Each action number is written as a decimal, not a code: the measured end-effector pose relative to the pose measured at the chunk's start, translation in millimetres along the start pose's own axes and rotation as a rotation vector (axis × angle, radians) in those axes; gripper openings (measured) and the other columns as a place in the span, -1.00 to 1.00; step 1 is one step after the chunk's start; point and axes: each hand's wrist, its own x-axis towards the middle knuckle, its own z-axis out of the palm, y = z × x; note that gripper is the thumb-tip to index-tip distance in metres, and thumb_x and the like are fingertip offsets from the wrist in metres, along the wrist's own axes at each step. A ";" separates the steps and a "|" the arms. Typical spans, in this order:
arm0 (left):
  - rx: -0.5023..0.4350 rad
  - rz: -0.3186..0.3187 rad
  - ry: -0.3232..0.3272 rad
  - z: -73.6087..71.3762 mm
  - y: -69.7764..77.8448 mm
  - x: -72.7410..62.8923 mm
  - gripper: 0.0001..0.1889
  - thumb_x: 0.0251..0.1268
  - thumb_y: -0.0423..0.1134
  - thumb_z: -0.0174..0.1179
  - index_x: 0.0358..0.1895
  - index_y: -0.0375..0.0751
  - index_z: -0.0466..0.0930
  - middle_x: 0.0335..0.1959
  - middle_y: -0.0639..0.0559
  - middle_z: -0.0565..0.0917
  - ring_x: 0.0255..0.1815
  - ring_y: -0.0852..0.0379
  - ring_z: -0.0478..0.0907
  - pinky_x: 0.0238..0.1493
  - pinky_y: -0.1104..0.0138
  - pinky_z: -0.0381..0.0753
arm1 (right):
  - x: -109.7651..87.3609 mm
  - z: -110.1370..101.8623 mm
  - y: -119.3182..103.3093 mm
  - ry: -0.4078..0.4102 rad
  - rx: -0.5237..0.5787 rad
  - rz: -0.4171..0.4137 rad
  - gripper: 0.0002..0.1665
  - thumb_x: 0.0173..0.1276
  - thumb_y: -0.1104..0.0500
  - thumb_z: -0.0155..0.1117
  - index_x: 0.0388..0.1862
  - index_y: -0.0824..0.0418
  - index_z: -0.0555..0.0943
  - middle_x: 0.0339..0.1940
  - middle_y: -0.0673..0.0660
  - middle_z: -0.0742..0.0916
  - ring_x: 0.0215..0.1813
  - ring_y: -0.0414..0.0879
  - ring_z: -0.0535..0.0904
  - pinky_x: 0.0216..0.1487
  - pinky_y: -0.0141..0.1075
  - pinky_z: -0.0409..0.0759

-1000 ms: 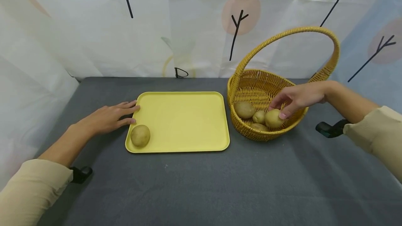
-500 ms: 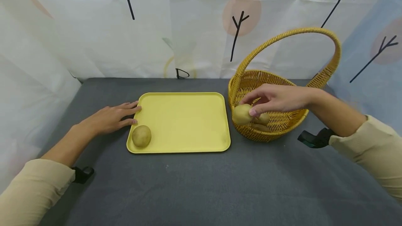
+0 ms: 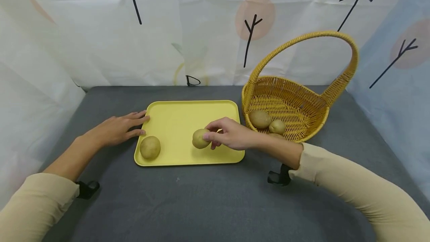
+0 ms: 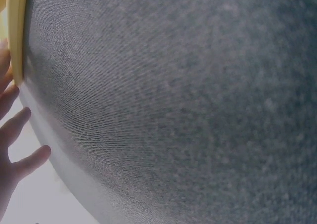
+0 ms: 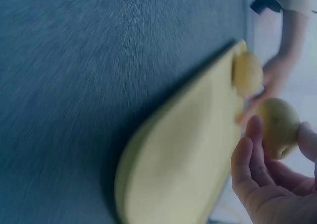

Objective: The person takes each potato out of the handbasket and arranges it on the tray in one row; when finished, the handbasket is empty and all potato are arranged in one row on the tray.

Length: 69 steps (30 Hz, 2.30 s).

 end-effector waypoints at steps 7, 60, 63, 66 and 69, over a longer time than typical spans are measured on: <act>-0.005 0.004 0.005 0.7 1.4 0.4 -0.32 0.51 0.12 0.05 0.53 -0.18 0.23 0.56 -0.27 0.14 0.50 -0.36 0.12 0.23 -0.34 0.24 | 26.0 34.3 5.1 -0.016 -0.020 0.048 -0.69 0.54 0.18 0.17 0.07 0.39 0.63 -0.20 0.13 0.74 -0.25 -0.05 0.73 -0.16 -0.35 0.62; -0.009 0.020 0.023 1.2 -0.3 -2.3 -0.34 0.52 0.09 0.06 0.52 -0.21 0.26 0.55 -0.29 0.15 0.49 -0.35 0.16 0.20 -0.28 0.33 | -34.7 -59.2 -36.8 -0.435 -0.113 0.067 -0.17 0.26 0.23 0.47 0.48 0.20 0.36 0.42 0.13 0.48 0.40 0.07 0.45 0.37 -0.08 0.40; -0.009 0.021 0.024 0.7 0.4 -2.2 -0.34 0.52 0.08 0.06 0.52 -0.21 0.26 0.55 -0.29 0.15 0.49 -0.35 0.16 0.20 -0.28 0.32 | -52.9 -84.5 -33.4 -0.425 -0.077 0.131 -0.12 0.26 0.22 0.49 0.51 0.22 0.30 0.42 0.17 0.46 0.42 0.10 0.42 0.36 -0.03 0.41; -0.004 0.018 0.023 0.0 0.4 -2.3 -0.34 0.52 0.09 0.06 0.52 -0.21 0.26 0.55 -0.28 0.15 0.49 -0.35 0.16 0.20 -0.30 0.31 | -66.6 -108.8 -27.5 -0.379 -0.069 0.186 -0.12 0.27 0.20 0.49 0.51 0.20 0.30 0.43 0.16 0.47 0.42 0.09 0.42 0.37 0.05 0.38; -0.005 0.015 0.021 -0.6 0.3 -2.2 -0.33 0.52 0.09 0.06 0.52 -0.21 0.26 0.55 -0.28 0.15 0.49 -0.35 0.16 0.21 -0.30 0.30 | -76.5 -133.4 -20.5 -0.344 -0.095 0.225 -0.16 0.31 0.21 0.45 0.51 0.23 0.31 0.46 0.18 0.46 0.44 0.06 0.41 0.39 0.02 0.36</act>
